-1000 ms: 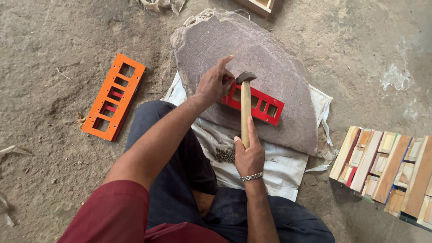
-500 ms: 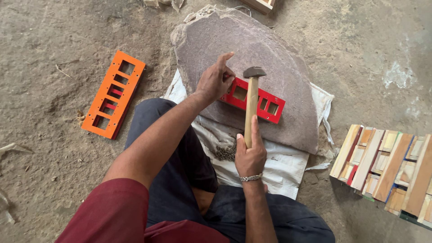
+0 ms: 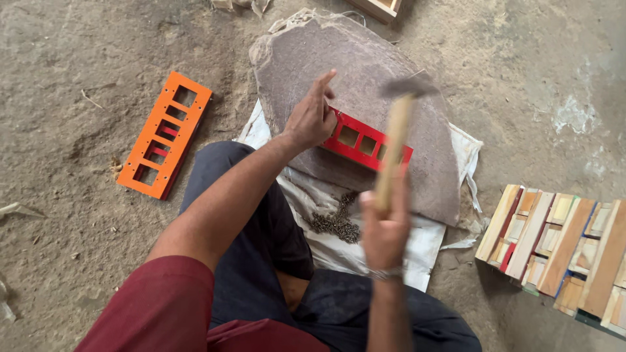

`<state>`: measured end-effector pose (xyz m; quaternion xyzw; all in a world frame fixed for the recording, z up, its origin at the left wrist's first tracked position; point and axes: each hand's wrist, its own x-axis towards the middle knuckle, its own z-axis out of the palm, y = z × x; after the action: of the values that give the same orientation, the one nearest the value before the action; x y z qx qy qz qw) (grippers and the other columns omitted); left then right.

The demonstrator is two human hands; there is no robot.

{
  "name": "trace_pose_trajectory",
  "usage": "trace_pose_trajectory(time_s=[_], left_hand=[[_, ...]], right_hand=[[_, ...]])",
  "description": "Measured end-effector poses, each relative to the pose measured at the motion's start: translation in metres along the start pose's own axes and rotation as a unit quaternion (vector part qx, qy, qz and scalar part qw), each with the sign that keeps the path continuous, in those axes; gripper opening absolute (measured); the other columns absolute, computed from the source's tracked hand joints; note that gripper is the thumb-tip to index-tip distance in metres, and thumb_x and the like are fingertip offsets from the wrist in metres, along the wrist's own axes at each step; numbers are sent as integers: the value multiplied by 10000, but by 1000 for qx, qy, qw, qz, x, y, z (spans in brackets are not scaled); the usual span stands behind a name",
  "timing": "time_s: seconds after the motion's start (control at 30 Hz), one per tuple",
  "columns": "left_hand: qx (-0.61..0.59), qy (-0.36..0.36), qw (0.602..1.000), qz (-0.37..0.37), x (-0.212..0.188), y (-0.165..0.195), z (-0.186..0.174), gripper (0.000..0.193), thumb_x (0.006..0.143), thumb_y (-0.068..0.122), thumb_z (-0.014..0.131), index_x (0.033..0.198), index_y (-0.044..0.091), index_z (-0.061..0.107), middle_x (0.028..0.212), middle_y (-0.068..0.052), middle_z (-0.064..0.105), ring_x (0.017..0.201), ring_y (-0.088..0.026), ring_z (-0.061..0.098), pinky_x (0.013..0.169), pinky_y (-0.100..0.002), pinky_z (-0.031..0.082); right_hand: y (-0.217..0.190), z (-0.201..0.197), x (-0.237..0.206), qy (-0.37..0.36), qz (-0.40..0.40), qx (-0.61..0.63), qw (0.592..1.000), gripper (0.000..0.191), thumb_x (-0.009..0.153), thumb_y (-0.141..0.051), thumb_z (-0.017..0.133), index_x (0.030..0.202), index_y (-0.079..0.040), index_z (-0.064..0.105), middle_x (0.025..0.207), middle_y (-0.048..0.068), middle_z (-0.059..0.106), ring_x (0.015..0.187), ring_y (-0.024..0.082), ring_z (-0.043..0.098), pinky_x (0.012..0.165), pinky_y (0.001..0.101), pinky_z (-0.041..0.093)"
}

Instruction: The person assembles small wooden frames by hammering nails into red and orange plastic templates placed on a cushion. They repeatedly pick up nails, position them in the template holes, and strike them with a hammer, then remove the assembled frames and place them aside.

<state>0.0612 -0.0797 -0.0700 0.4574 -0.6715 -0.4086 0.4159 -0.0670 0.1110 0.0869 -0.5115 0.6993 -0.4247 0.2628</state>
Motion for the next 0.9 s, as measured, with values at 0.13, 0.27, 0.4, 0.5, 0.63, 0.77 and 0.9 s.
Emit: trace_pose_trajectory(time_s=[0.13,0.27,0.4,0.5,0.63,0.77,0.9], left_hand=[[-25,24,999,30,-2,-3,1,788,850,-40,540,1567,111,251,1172,-165,592,780,-224,646,808,-384,579],[-23,39,998,33,0,-7,3,752,862,-61,508,1556,123,286,1180,-164,594,833,-232,654,846,-405,568],[-31,45,998,33,1,-13,6,733,858,-71,501,1538,116,302,1159,-174,581,838,-264,647,851,-416,568],[-17,71,990,119,0,-17,8,754,846,-75,487,1541,26,214,1133,-198,548,882,-321,615,863,-427,555],[-14,57,996,62,-5,-21,8,686,893,-75,520,1524,50,286,1116,-182,589,906,-361,611,829,-456,532],[-7,74,993,95,-3,-21,10,705,863,-82,509,1514,58,275,1060,-181,571,938,-353,628,880,-448,549],[3,107,982,154,2,-23,14,705,870,-77,481,1484,-23,138,1229,-247,573,960,-359,624,838,-433,535]], right_hand=[[-42,-55,-1,181,-158,89,967,263,1199,-63,642,1343,7,435,849,71,629,565,101,536,505,238,426],[-43,-47,-3,352,-255,68,898,478,1097,-18,634,1446,-54,309,906,123,620,650,191,570,609,339,484],[1,41,6,215,-395,-223,865,395,947,17,668,1290,-121,530,991,171,674,867,294,671,831,438,564],[24,60,8,-101,173,-248,948,671,928,-91,672,1564,-82,456,1124,212,721,917,302,743,763,417,625],[24,35,-5,22,-127,-169,977,624,939,-49,701,1514,30,470,1364,313,643,1116,393,712,894,430,593],[24,46,-10,164,-198,-122,959,632,1019,-59,697,1574,-38,395,1456,291,571,1263,379,671,1036,415,579],[37,66,0,34,-113,-199,973,646,938,-4,656,1553,-17,458,1401,280,629,1172,351,707,922,403,580]])
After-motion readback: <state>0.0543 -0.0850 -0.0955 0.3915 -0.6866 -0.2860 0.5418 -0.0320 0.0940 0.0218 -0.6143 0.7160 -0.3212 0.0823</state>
